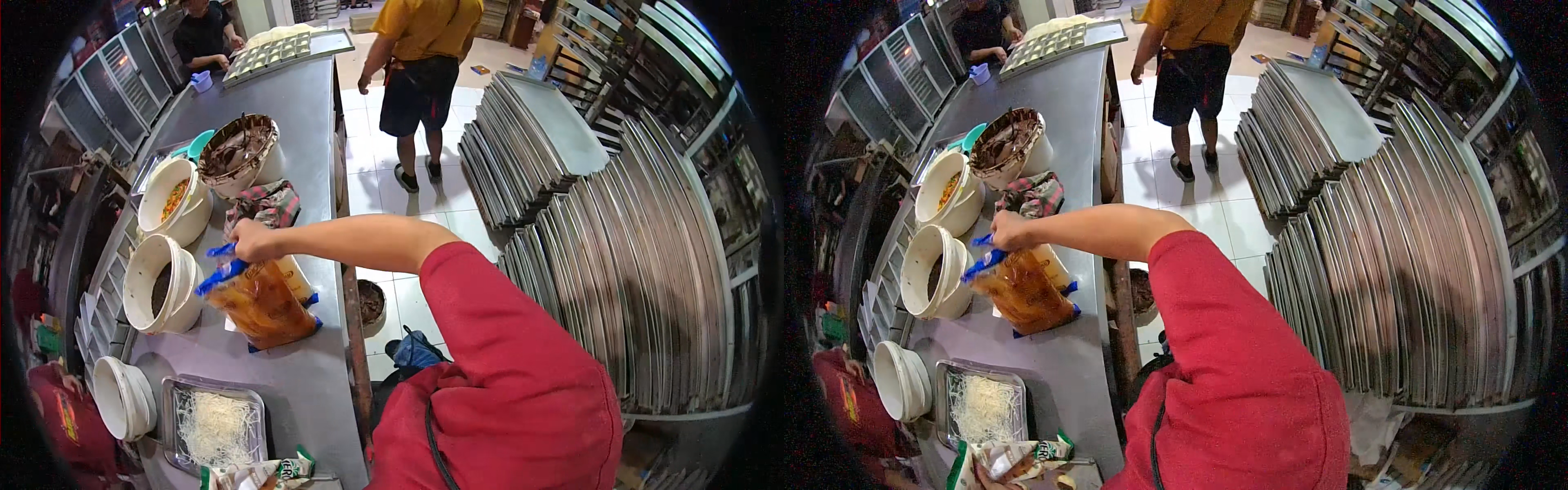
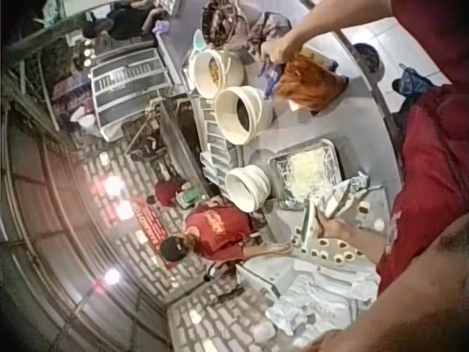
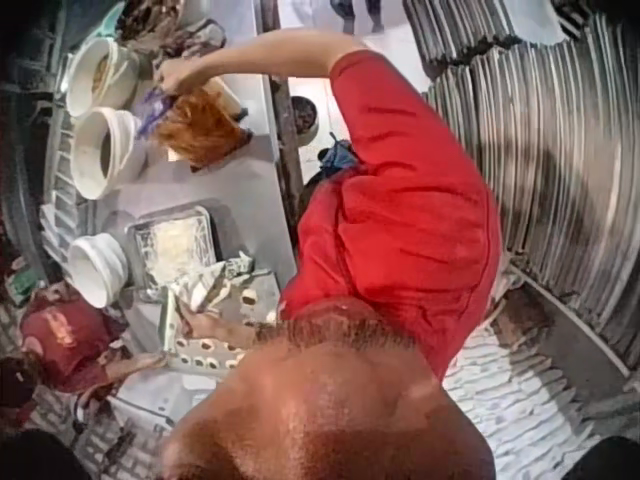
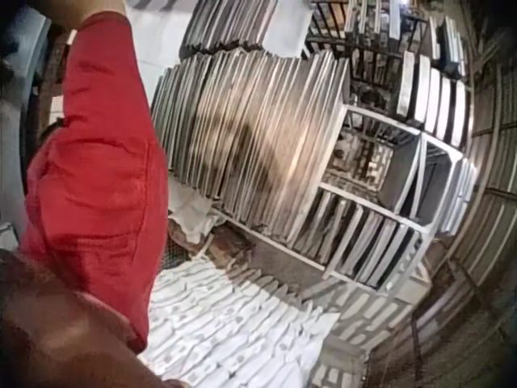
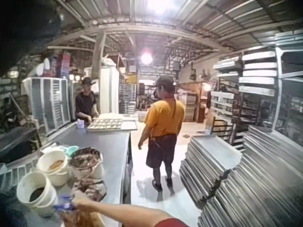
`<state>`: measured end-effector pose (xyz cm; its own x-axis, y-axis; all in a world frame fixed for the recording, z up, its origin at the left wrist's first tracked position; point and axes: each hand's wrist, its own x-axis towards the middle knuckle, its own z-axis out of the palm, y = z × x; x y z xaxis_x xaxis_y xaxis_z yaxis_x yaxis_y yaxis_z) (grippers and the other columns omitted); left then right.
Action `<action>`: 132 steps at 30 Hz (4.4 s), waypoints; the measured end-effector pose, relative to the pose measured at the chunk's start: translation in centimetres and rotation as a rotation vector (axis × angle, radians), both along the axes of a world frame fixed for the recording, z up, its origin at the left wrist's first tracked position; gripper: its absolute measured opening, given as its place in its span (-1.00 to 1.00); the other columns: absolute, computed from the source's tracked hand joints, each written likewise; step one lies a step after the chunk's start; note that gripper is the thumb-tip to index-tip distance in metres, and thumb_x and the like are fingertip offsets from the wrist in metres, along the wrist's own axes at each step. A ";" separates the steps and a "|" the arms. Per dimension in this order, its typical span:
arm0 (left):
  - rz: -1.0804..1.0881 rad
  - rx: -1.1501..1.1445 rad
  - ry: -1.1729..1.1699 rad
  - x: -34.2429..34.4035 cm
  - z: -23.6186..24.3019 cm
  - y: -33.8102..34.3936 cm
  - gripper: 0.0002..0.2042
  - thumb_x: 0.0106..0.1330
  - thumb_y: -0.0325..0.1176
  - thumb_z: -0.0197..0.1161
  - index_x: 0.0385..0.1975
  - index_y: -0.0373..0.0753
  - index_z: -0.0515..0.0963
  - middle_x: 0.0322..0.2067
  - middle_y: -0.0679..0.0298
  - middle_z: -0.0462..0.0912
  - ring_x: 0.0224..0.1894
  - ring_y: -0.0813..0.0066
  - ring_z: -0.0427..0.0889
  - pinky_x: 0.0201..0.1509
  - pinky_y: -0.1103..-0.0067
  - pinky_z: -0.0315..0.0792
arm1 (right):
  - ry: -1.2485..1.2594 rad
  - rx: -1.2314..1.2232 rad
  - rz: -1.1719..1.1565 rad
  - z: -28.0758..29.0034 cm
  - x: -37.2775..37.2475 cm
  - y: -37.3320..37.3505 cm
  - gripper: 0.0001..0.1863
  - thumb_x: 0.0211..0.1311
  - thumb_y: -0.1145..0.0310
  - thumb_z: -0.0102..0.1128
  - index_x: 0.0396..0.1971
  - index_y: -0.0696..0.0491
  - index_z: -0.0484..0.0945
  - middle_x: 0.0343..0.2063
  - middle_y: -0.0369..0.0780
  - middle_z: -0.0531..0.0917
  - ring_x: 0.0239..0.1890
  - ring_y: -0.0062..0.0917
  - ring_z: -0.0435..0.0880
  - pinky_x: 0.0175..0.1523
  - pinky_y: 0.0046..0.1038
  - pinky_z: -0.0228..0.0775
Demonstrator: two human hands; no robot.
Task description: Fill dough balls with chocolate paste and top them with shredded cheese in a bakery.
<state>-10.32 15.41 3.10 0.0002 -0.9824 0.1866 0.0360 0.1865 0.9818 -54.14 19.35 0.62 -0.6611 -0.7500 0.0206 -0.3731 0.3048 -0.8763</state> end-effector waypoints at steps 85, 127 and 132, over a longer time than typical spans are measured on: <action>-1.423 0.563 -1.171 -15.5 -45.0 24.4 -0.47 -0.15 -0.59 0.01 -0.02 -0.40 0.26 -0.55 0.30 0.50 -0.59 0.61 0.42 -0.54 0.72 0.31 | -0.510 0.071 -0.921 -33.7 11.6 50.3 -0.89 -0.05 0.47 0.18 -0.54 0.22 0.53 -0.65 -0.39 0.46 -0.61 -0.79 0.33 -0.47 -0.71 0.23; -1.160 1.189 -0.502 -9.3 -68.2 29.8 -0.56 0.11 -0.24 0.08 -0.06 -0.35 0.27 -0.27 0.13 0.48 -0.23 0.31 0.49 -0.21 0.51 0.41 | -0.498 0.237 -0.751 -47.5 14.9 38.6 -0.59 -0.14 0.65 0.11 -0.83 0.04 0.04 -0.77 -0.45 0.09 -0.65 -0.77 0.01 -0.56 -0.70 -0.18; -0.524 1.330 -0.337 -9.6 -59.7 29.1 -0.63 0.06 -0.47 -0.03 -0.08 -0.37 0.27 -0.24 0.10 0.45 -0.21 0.32 0.47 -0.16 0.49 0.40 | -0.738 -0.006 -0.660 -49.3 15.0 33.4 -0.90 -0.07 0.58 0.13 -0.64 0.15 0.39 -0.72 -0.34 0.40 -0.61 -0.76 0.32 -0.53 -0.68 0.18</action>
